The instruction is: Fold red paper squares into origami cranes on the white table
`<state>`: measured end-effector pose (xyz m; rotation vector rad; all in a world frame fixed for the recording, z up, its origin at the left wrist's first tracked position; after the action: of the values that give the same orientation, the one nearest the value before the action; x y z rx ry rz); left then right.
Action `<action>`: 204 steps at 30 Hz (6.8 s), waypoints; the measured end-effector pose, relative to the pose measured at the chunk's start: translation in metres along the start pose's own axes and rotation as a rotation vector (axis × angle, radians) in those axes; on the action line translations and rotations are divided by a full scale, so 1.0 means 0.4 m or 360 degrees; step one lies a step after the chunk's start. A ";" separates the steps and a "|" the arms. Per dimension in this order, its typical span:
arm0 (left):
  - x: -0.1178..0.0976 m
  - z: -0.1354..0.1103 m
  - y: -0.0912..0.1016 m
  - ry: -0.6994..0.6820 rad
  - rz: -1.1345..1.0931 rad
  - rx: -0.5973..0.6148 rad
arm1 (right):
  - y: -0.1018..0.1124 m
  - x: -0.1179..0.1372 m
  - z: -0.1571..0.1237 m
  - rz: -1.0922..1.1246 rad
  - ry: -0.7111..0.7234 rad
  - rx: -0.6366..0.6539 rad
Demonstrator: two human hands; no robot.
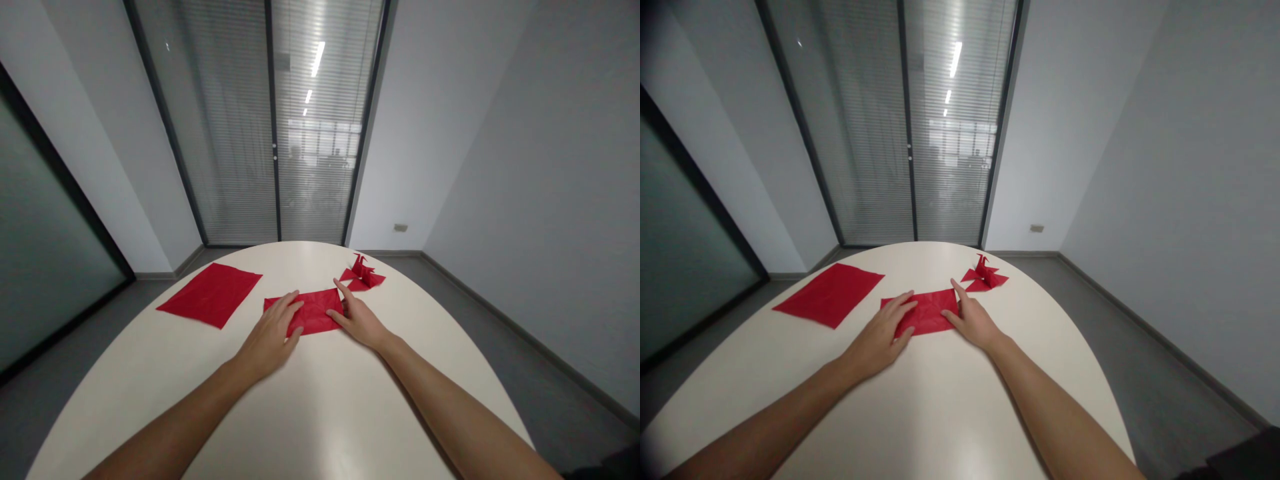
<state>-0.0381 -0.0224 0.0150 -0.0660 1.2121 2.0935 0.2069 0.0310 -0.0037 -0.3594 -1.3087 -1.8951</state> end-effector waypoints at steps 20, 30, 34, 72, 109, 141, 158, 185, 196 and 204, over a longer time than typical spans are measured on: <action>0.000 0.000 -0.073 0.0023 0.0288 0.0392 | -0.032 0.141 -0.051 -0.0421 0.0250 0.0551; 0.002 -0.014 -0.063 0.0175 0.0521 0.0419 | -0.022 0.094 -0.032 -0.0577 0.0040 0.0519; 0.008 -0.014 -0.063 0.0380 0.0620 0.0350 | -0.016 0.087 -0.031 -0.0600 0.0015 0.0526; 0.015 0.013 -0.018 -0.0073 0.0446 0.0134 | -0.009 0.117 -0.023 -0.0050 0.0719 0.0496; 0.049 0.014 -0.017 0.0461 -0.0290 -0.0075 | -0.009 0.073 -0.014 0.0043 0.0217 0.0067; 0.058 0.002 -0.062 -0.0085 0.0146 0.0081 | -0.021 0.105 -0.018 -0.0049 0.0787 0.0212; 0.061 -0.007 -0.073 0.0178 0.0647 0.0099 | -0.016 0.092 -0.016 -0.0184 0.0797 0.0347; 0.031 -0.004 -0.031 -0.0204 -0.0010 0.0140 | -0.010 0.100 -0.020 -0.0239 0.0763 0.0171; 0.017 0.007 -0.025 -0.0180 0.0109 0.0057 | -0.012 0.082 -0.018 -0.0393 0.0675 0.0121; 0.032 0.003 -0.028 -0.0001 0.0209 -0.0001 | -0.020 0.065 -0.011 -0.0314 0.0531 0.0053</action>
<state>-0.0406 -0.0110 0.0026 0.0141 1.2450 2.2066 0.1849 0.0169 0.0055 0.1058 -1.1810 -1.9889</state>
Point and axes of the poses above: each hand's wrist, its own z-axis towards the middle knuckle, its own y-axis out of the back of the hand, x = y × z, the point moved 1 cm from there along z, towards the middle knuckle, and after that the axes turned 12 degrees about -x, right-handed, at the moved point
